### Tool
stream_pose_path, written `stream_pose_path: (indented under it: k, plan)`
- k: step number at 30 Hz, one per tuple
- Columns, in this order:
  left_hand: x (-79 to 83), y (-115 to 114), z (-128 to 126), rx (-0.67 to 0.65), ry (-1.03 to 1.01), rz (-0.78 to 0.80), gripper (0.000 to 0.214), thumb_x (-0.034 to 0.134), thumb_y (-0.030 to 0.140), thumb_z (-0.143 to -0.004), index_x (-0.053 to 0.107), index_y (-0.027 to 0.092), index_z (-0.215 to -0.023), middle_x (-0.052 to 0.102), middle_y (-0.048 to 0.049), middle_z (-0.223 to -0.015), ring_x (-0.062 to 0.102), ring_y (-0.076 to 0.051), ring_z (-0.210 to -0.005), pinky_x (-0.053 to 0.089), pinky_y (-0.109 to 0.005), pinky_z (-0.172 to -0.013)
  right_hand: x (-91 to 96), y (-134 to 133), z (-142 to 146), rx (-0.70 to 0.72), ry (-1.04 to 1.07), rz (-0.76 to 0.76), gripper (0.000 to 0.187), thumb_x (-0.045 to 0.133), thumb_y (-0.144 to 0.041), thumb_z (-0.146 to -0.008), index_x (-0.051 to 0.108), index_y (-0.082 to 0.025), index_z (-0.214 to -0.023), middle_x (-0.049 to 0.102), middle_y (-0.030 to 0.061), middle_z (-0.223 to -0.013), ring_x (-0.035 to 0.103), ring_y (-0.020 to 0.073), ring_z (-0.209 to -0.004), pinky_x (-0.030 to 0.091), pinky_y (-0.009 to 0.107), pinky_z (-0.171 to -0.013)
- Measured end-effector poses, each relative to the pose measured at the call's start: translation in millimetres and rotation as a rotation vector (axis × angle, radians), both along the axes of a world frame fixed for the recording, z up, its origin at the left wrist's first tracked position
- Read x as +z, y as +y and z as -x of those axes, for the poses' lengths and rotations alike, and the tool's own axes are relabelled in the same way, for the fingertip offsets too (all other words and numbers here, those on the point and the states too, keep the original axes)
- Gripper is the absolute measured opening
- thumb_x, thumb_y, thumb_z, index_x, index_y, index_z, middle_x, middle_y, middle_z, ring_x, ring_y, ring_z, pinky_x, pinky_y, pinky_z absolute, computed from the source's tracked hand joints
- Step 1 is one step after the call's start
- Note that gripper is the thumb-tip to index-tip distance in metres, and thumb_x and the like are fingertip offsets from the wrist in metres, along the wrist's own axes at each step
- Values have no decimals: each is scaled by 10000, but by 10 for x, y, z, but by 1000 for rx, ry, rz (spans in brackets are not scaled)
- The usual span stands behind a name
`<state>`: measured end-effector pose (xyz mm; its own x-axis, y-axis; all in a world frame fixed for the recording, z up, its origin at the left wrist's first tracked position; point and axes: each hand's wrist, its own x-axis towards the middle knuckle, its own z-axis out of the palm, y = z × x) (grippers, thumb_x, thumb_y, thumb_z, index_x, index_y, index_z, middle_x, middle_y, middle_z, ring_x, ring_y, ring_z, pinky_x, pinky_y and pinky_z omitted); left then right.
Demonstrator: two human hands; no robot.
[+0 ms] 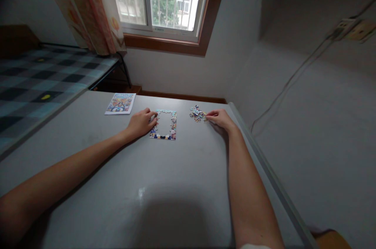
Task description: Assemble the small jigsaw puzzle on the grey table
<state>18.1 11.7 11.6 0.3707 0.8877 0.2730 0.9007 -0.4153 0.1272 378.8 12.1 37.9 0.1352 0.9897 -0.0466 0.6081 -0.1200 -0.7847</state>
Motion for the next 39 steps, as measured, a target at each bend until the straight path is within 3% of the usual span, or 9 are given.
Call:
stream_pose_path:
  k: [10, 17, 26, 39]
  plan:
    - [-13, 17, 7, -5, 5, -9, 338, 423, 384, -951, 659, 222, -1131, 606, -74, -986, 591, -202, -854, 399, -311, -716, 3, 78, 219, 210, -112, -8, 172, 730, -261, -606, 769, -169, -746, 671, 20, -644, 487, 112, -506, 355, 232, -470]
    - [3, 5, -8, -7, -7, 12, 341, 420, 382, -955, 654, 219, -1140, 605, -78, -1004, 593, -204, -870, 400, -311, -731, -32, 102, 251, 244, -243, 27, 207, 717, -253, -654, 768, -145, -822, 641, 3, -646, 502, 113, -568, 370, 225, -530]
    - [-7, 10, 6, -20, -13, -10, 339, 422, 384, -955, 663, 214, -1123, 612, -77, -989, 597, -204, -853, 400, -314, -716, -84, 124, 217, 264, -185, 20, 115, 707, -258, -636, 703, -153, -680, 648, 9, -648, 534, 129, -602, 399, 232, -566]
    - [10, 5, 2, -17, -20, -14, 332, 436, 381, -948, 667, 214, -1118, 618, -77, -982, 600, -206, -844, 407, -316, -713, -63, 96, 261, 226, -163, 18, 110, 718, -227, -619, 696, -146, -691, 630, 4, -632, 521, 124, -588, 389, 229, -545]
